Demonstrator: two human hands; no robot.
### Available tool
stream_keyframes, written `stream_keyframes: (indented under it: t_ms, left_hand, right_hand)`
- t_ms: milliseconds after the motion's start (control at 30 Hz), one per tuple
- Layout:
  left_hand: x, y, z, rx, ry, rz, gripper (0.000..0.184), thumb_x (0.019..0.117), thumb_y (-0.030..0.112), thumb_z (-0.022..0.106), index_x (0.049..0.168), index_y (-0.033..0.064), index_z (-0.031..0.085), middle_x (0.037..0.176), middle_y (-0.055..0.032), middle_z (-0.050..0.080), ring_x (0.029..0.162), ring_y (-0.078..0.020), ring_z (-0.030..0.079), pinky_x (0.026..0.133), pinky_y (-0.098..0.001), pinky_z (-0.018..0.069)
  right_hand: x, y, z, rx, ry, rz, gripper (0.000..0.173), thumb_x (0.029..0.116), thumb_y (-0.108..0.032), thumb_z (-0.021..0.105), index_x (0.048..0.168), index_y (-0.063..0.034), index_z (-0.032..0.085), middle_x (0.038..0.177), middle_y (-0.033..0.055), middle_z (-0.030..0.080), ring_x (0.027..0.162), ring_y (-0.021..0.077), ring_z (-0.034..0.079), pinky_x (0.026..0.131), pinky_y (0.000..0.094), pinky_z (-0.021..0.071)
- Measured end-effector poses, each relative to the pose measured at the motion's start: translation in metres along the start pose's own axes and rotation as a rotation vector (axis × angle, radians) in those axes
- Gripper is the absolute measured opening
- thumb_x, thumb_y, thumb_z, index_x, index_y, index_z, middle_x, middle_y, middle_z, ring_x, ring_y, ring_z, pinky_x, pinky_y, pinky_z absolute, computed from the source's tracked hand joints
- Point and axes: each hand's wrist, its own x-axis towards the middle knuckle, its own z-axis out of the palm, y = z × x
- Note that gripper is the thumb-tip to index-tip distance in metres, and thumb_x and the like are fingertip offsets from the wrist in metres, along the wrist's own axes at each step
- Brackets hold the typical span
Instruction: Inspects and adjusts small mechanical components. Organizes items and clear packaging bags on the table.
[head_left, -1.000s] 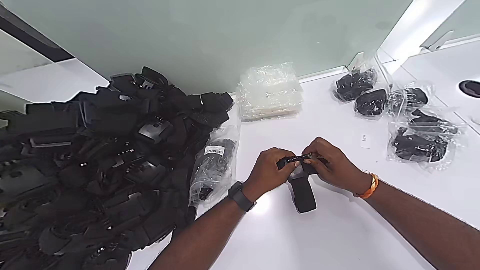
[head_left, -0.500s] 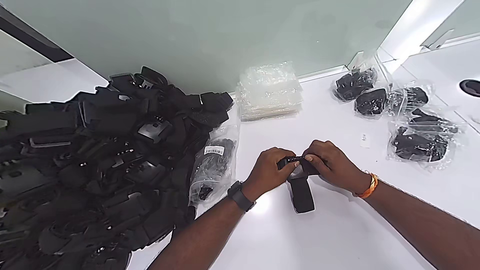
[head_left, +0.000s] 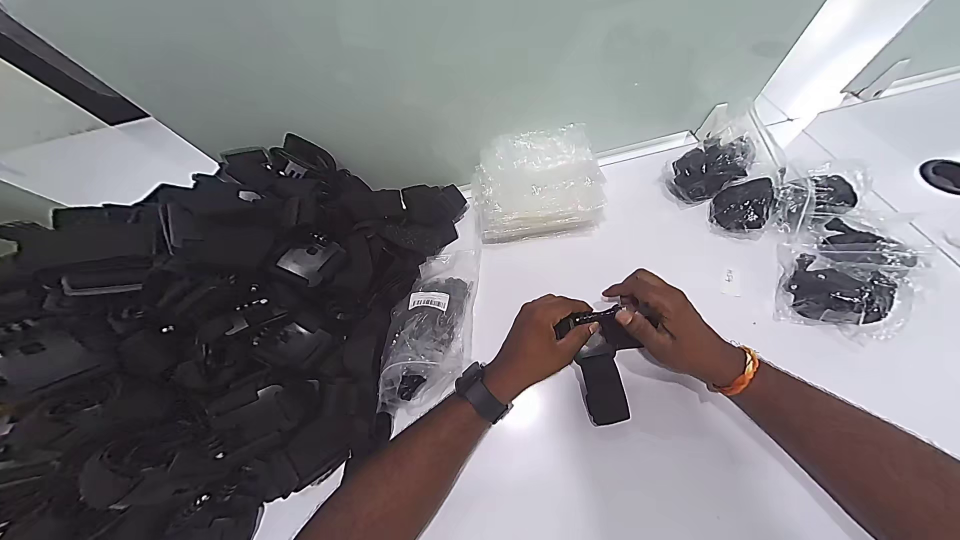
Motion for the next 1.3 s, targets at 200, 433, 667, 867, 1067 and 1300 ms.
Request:
stream_keyframes:
  t_ms: [200,433,667,867,1067,1300]
  left_hand:
    - [-0.0003,-0.0009,0.0005,0.011,0.013,0.006,0.023,0.0984,0.029,0.068,0.108,0.0092,0.077,0.098,-0.0029,0.074,0.091,-0.0088,0.068,0.084,-0.0282,0.0563]
    - [0.0000,0.0003,0.0006,0.023,0.023,-0.006,0.022,0.0979,0.028,0.069,0.108,0.0096,0.077,0.099,-0.0030,0.074,0.093,-0.0090,0.068,0.086,-0.0287,0.0564]
    - [0.0001,-0.0018,0.0010,0.017,0.025,0.010,0.023,0.0984,0.028,0.068,0.108,0.0093,0.077,0.099,-0.0034,0.074,0.092,-0.0093,0.069,0.086,-0.0292,0.0563]
    - [0.0003,-0.0015,0.0009,0.022,0.021,0.004,0.022,0.0983,0.028,0.068,0.107,0.0097,0.077,0.098,-0.0027,0.074,0.090,-0.0086,0.068,0.083,-0.0281,0.0563]
    - [0.0001,0.0000,0.0004,0.016,0.026,-0.016,0.022,0.0981,0.027,0.068,0.107,0.0094,0.077,0.097,-0.0031,0.074,0.089,-0.0090,0.068,0.083,-0.0284,0.0563]
    - [0.0006,-0.0007,0.0005,0.011,0.026,-0.007,0.023,0.0984,0.028,0.068,0.108,0.0096,0.077,0.098,-0.0032,0.074,0.090,-0.0088,0.068,0.083,-0.0290,0.0564]
  right_hand:
    - [0.0009,0.0002,0.0004,0.025,-0.016,-0.007,0.032,0.1061,-0.036,0.052,0.099,-0.0137,0.073,0.085,-0.0039,0.059,0.078,0.0070,0.057,0.072,0.0306,0.0493]
    - [-0.0002,-0.0013,0.0014,0.124,0.000,-0.057,0.020,0.0960,-0.025,0.069,0.109,-0.0108,0.068,0.101,0.0000,0.062,0.091,0.0075,0.062,0.080,0.0266,0.0566]
    - [0.0017,-0.0023,-0.0011,0.077,0.041,0.002,0.032,0.1055,-0.034,0.050,0.106,-0.0114,0.072,0.092,-0.0022,0.059,0.084,0.0070,0.059,0.075,0.0271,0.0535]
    - [0.0020,0.0001,-0.0001,0.057,-0.013,0.000,0.030,0.1059,-0.034,0.053,0.101,-0.0125,0.073,0.089,-0.0030,0.059,0.080,0.0060,0.058,0.073,0.0266,0.0513]
    - [0.0008,0.0006,0.0010,0.181,-0.016,-0.058,0.017,0.0979,-0.020,0.067,0.109,-0.0081,0.067,0.101,0.0016,0.061,0.087,0.0071,0.061,0.075,0.0230,0.0564]
    - [0.0017,-0.0003,0.0002,0.056,0.063,-0.016,0.032,0.1019,-0.037,0.058,0.114,-0.0113,0.072,0.095,-0.0016,0.059,0.085,0.0070,0.058,0.076,0.0269,0.0529]
